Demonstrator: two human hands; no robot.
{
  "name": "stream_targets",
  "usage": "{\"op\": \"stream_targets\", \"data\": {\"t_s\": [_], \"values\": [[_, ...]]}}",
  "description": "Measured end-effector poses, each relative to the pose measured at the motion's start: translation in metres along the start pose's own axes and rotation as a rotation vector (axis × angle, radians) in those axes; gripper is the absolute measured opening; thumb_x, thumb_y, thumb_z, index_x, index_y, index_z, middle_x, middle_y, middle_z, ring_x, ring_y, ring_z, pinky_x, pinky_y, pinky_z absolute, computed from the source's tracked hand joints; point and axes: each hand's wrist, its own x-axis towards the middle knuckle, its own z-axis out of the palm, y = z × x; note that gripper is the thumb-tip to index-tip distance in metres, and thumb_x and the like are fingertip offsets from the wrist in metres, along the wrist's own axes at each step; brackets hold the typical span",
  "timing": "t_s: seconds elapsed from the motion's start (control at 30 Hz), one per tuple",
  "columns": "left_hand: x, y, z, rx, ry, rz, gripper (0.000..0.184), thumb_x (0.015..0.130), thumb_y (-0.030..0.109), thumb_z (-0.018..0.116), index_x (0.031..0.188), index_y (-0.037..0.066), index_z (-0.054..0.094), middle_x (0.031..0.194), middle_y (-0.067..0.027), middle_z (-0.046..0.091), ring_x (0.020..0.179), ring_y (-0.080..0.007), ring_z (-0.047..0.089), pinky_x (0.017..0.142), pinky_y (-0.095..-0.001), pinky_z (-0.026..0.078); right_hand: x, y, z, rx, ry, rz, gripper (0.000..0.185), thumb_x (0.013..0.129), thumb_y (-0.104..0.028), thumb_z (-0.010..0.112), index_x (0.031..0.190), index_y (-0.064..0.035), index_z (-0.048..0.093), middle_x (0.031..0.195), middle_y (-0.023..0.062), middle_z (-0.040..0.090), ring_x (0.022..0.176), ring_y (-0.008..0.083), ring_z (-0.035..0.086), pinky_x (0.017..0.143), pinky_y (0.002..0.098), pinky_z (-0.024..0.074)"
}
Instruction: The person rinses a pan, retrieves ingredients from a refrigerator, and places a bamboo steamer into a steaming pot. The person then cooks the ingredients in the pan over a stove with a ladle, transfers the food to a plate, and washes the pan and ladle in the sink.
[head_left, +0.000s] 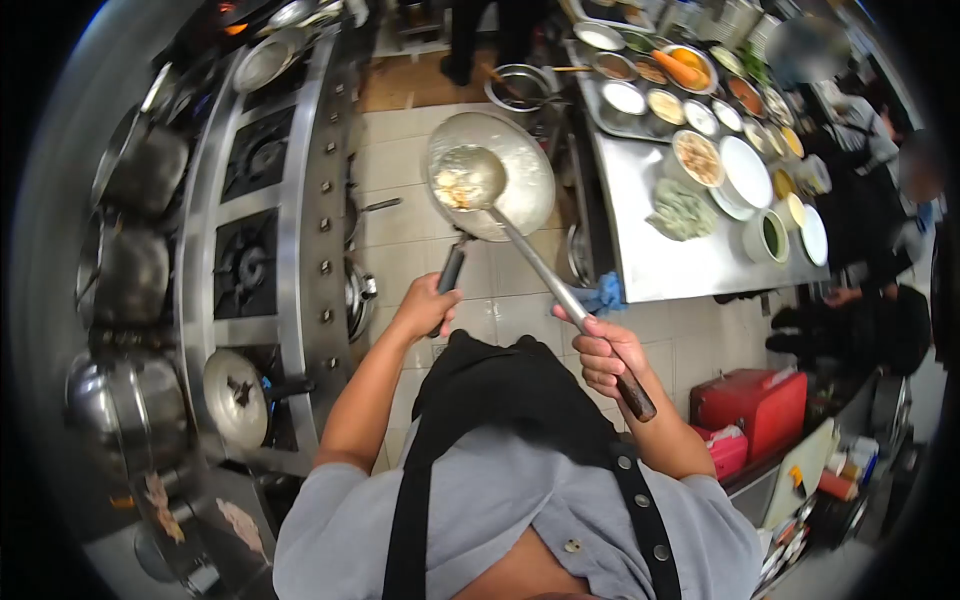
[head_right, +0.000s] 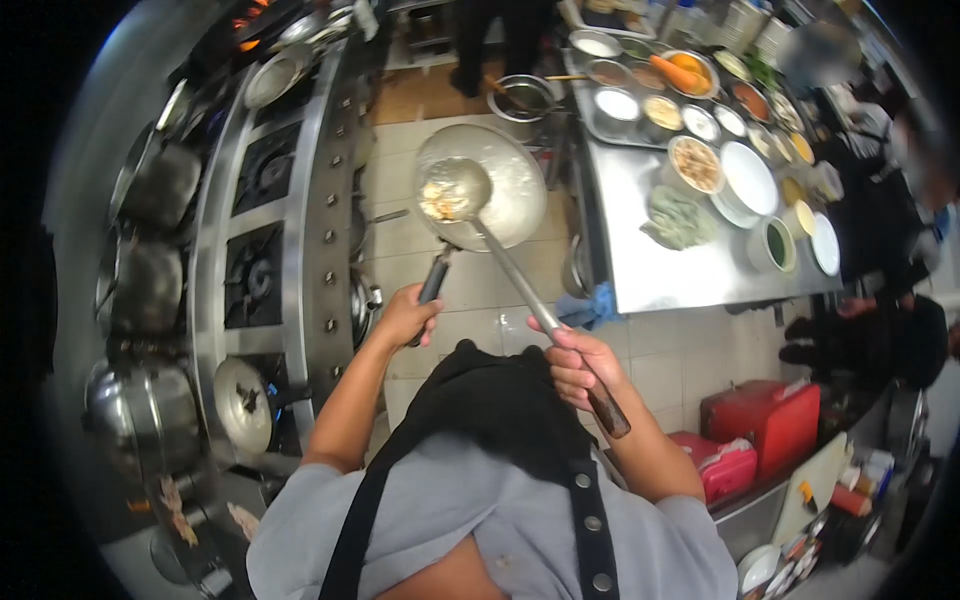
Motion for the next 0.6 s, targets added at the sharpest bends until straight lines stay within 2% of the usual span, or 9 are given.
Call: {"op": "stream_targets", "data": {"t_s": [0.13,0.2,0.23,0.33,0.37,0.47,0.5,0.6], "values": [[-0.012,-0.009,0.008,-0.196,-0.013,0.005,0.013,0.088,0.01,0.058,0.093,0.0,0.051,0.058,-0.0036,0.052,0.036,-0.0123,0.047,0.034,-0.0254,0.039,-0.036,-0.015,0.009,0.049,-0.067,-0.102,0.04,0.099,-0.017,0.038,0.137,-0.0038,0.038,0.061,0.0003,0.045,0.037,0.0078,0.043,0.032,0.0256,0.0407],[-0.022,-0.009,0.013,-0.231,-0.014,0.027,0.015,0.088,0.01,0.058,0.095,0.0,0.051,0.058,-0.0037,0.052,0.035,-0.0122,0.046,0.033,-0.0252,0.039,-0.062,-0.03,0.012,-0.057,-0.061,-0.211,0.04,0.099,-0.016,0.038,0.137,-0.0035,0.038,0.062,0.0006,0.045,0.037,0.0085,0.043,0.031,0.0251,0.0392],[-0.027,-0.01,0.013,-0.251,-0.005,0.038,0.015,0.088,0.011,0.057,0.096,0.0,0.051,0.058,-0.0037,0.052,0.035,-0.0122,0.046,0.033,-0.0251,0.039,-0.074,-0.038,0.013,-0.208,-0.003,-0.31,0.041,0.097,-0.016,0.043,0.136,-0.0029,0.039,0.061,0.0007,0.045,0.036,0.0086,0.043,0.03,0.0241,0.0372],[-0.042,-0.016,0.015,-0.298,0.021,0.057,0.018,0.088,0.011,0.057,0.099,-0.001,0.05,0.057,-0.0037,0.051,0.035,-0.0123,0.045,0.033,-0.025,0.038,-0.1,-0.055,0.019,-0.714,0.445,-0.588,0.043,0.094,-0.015,0.051,0.134,-0.0025,0.042,0.057,0.0005,0.045,0.037,0.0082,0.045,0.031,0.023,0.0368],[-0.048,-0.013,0.017,-0.318,0.034,0.056,0.019,0.088,0.011,0.057,0.1,-0.001,0.049,0.057,-0.0037,0.05,0.035,-0.0125,0.045,0.033,-0.0251,0.038,-0.1,-0.064,0.006,-0.923,0.591,-0.722,0.046,0.09,-0.014,0.055,0.132,0.0007,0.043,0.053,-0.0003,0.045,0.034,0.0082,0.041,0.03,0.0224,0.0349],[-0.065,-0.021,0.013,-0.377,0.083,0.064,0.022,0.089,0.013,0.058,0.103,0.0,0.048,0.056,-0.004,0.049,0.033,-0.0133,0.044,0.032,-0.0255,0.038,-0.103,-0.079,-0.01,-1.219,0.913,-0.87,0.048,0.09,-0.011,0.054,0.134,0.0013,0.041,0.055,-0.0012,0.044,0.036,0.0072,0.04,0.032,0.0221,0.0338],[-0.072,-0.023,0.01,-0.387,0.101,0.063,0.021,0.089,0.012,0.058,0.103,0.0,0.048,0.056,-0.0041,0.049,0.033,-0.0135,0.044,0.032,-0.0256,0.038,-0.107,-0.087,-0.023,-1.335,0.986,-0.866,0.05,0.089,-0.01,0.053,0.135,0.0031,0.04,0.058,-0.001,0.047,0.042,0.0093,0.044,0.038,0.0259,0.0389],[-0.094,-0.025,-0.001,-0.386,0.173,0.063,0.02,0.089,0.011,0.057,0.104,0.001,0.048,0.055,-0.0041,0.049,0.033,-0.0136,0.044,0.032,-0.0258,0.038,-0.112,-0.112,-0.087,-1.896,1.12,-1.013,0.051,0.088,-0.011,0.053,0.134,0.0038,0.039,0.061,0.0045,0.052,0.05,0.014,0.051,0.047,0.0332,0.0447]]}}
